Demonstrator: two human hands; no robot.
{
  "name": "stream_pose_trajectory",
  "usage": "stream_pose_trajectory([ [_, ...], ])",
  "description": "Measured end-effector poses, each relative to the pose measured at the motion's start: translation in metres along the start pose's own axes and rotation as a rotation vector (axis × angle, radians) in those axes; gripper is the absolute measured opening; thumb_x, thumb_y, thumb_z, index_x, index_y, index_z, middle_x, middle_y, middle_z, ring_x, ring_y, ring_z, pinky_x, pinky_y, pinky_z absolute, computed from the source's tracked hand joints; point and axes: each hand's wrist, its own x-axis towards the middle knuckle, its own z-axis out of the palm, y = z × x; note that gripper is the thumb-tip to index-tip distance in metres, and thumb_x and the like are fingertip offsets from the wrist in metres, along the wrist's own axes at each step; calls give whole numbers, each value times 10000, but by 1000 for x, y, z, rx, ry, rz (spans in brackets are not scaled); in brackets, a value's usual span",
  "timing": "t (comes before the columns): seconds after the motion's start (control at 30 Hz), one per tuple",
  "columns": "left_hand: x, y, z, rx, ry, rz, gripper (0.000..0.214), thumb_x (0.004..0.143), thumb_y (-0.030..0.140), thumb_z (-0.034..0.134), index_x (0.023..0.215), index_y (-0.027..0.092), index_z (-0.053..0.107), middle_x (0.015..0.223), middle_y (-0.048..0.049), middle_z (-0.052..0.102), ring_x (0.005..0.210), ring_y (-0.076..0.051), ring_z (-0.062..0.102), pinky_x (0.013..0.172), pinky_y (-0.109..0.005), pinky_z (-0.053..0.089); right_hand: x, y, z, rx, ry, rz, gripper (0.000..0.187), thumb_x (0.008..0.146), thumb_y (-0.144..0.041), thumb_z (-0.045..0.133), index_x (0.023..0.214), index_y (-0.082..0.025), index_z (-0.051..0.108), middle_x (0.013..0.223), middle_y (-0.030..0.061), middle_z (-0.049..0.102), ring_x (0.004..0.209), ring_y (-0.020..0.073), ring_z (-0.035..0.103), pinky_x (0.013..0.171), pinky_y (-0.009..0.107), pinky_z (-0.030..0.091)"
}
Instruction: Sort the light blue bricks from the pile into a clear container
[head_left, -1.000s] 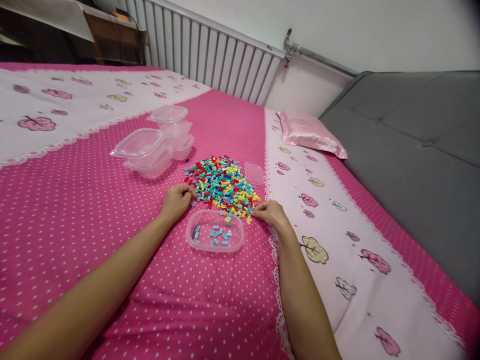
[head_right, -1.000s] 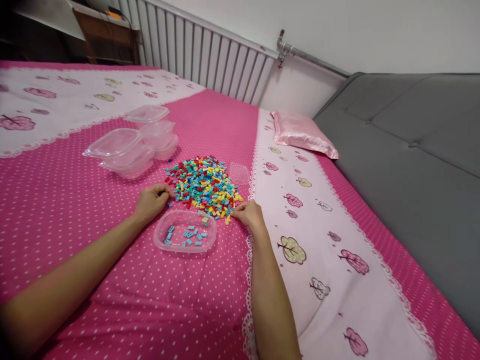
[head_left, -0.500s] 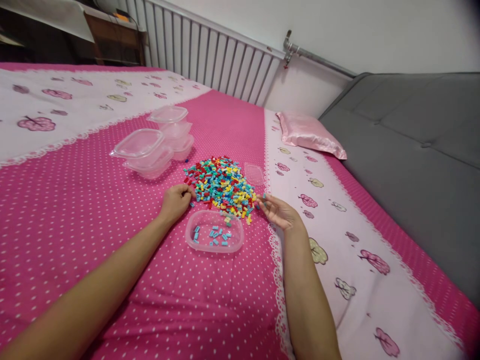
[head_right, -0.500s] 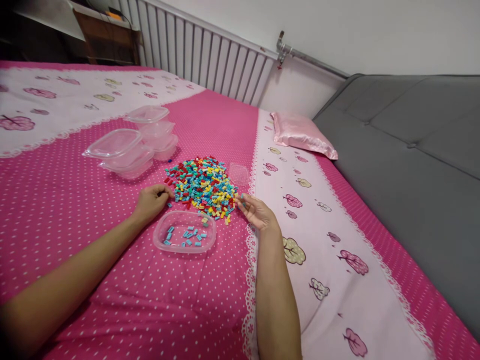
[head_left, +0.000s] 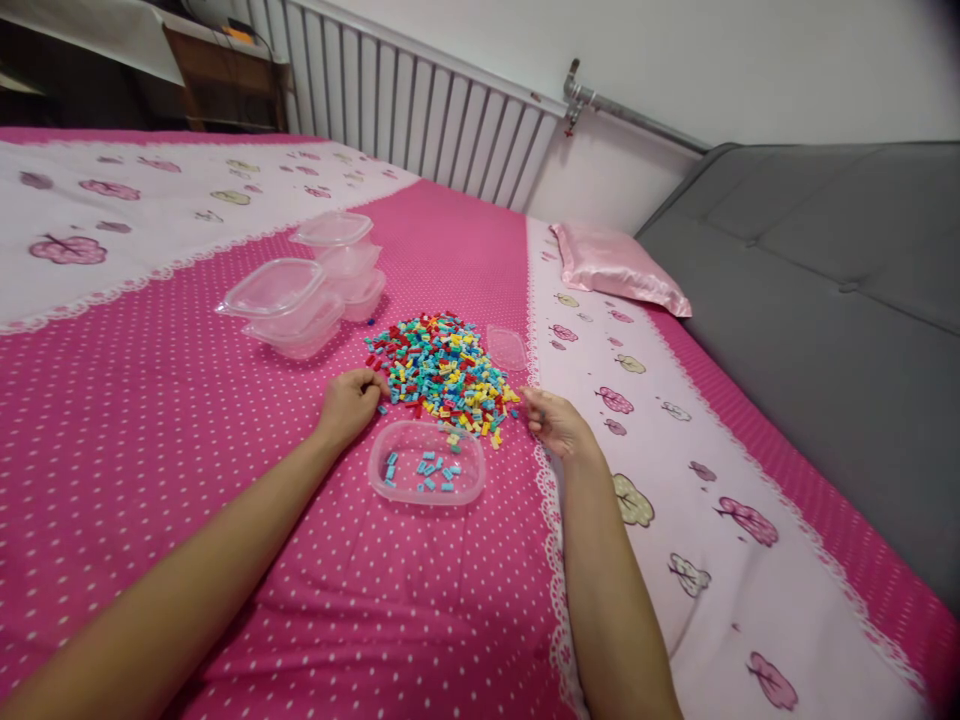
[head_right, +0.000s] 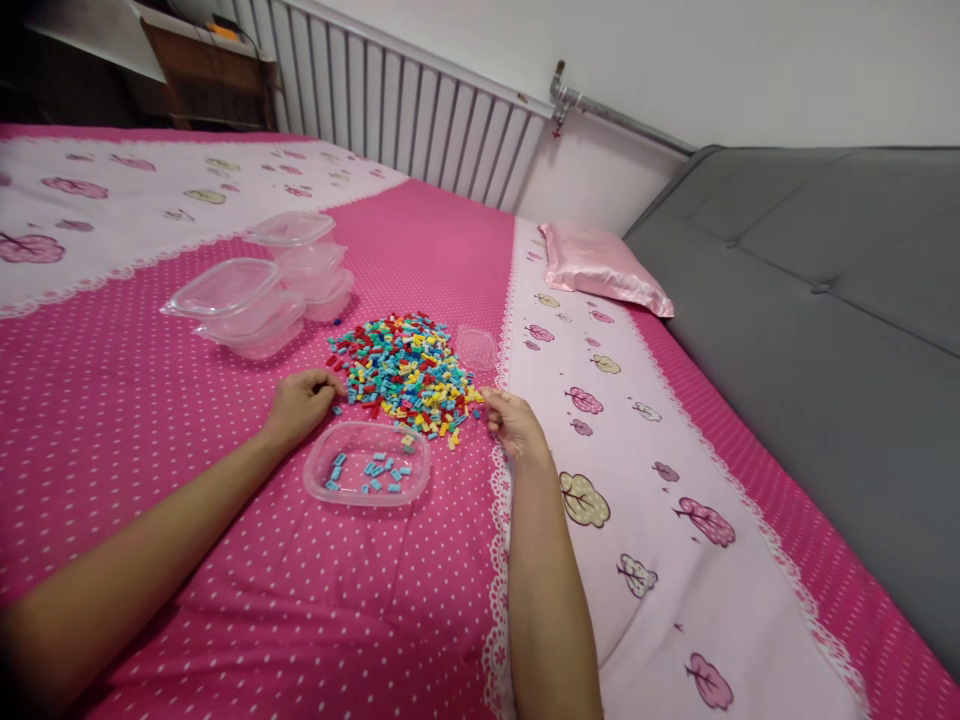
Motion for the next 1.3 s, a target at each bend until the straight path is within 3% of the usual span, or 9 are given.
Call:
stream_pose_trajectory([
  [0.07,0,1,0,3,2,-1,225,627,219,419,620,192,642,609,-15,650,555,-162,559,583,-266,417,0,5,0,-232,-17,-33,277,559,-288,765,780,-145,678,529,-72,504,420,34,309,385,179,215],
  [0.2,-1,2,-1,3,0,-3,228,626,207,415,615,193,642,609,-13,653,567,-160,565,593,-262,426,3,14,1,-640,-52,-154,289,584,-302,695,827,-148,725,490,-81,470,467,67,352,479,215,254],
  [0.33,-1,3,-1,7,0,-6,228,627,201,419,618,195,647,600,-8,653,565,-158,560,599,-258,429,4,17,5,-1007,43,-227,213,616,-258,664,803,-200,749,465,-80,451,484,87,398,509,223,280],
  [0.6,0,1,0,13,7,2,225,619,212,420,611,198,644,610,-17,656,573,-169,564,609,-270,427,2,14,11,-1264,193,-227,139,671,-323,690,770,-257,761,627,-20,640,591,126,530,556,238,327],
  [0.73,0,0,0,12,0,5,231,622,221,418,619,196,648,605,-20,651,565,-171,558,610,-276,429,4,17,5,-1005,92,-209,160,654,-329,685,700,-184,733,580,-18,625,559,116,515,553,236,344],
  [0.97,0,1,0,8,-2,7,233,625,217,414,622,192,646,607,-14,650,554,-162,555,581,-266,417,0,5,5,-69,-66,1,264,546,-250,825,729,-154,661,576,-55,566,444,29,399,366,144,278],
  [1.03,0,1,0,9,-2,9,234,628,217,413,621,191,646,604,-12,648,553,-160,555,583,-264,418,0,-1,7,194,-94,80,215,593,-165,803,703,-164,618,604,-46,573,478,30,467,350,103,316],
  [1.17,0,1,-1,10,-3,17,231,628,215,415,618,191,644,609,-10,650,565,-159,560,598,-262,425,0,-7,10,576,-47,163,124,725,-61,654,754,-164,589,765,29,665,750,99,654,609,139,559],
  [1.3,1,0,0,6,-3,21,234,627,221,414,625,188,646,612,-19,651,563,-166,559,600,-270,428,-1,-7,11,769,-22,94,126,733,-66,577,819,-157,587,830,61,688,904,148,671,785,246,593],
])
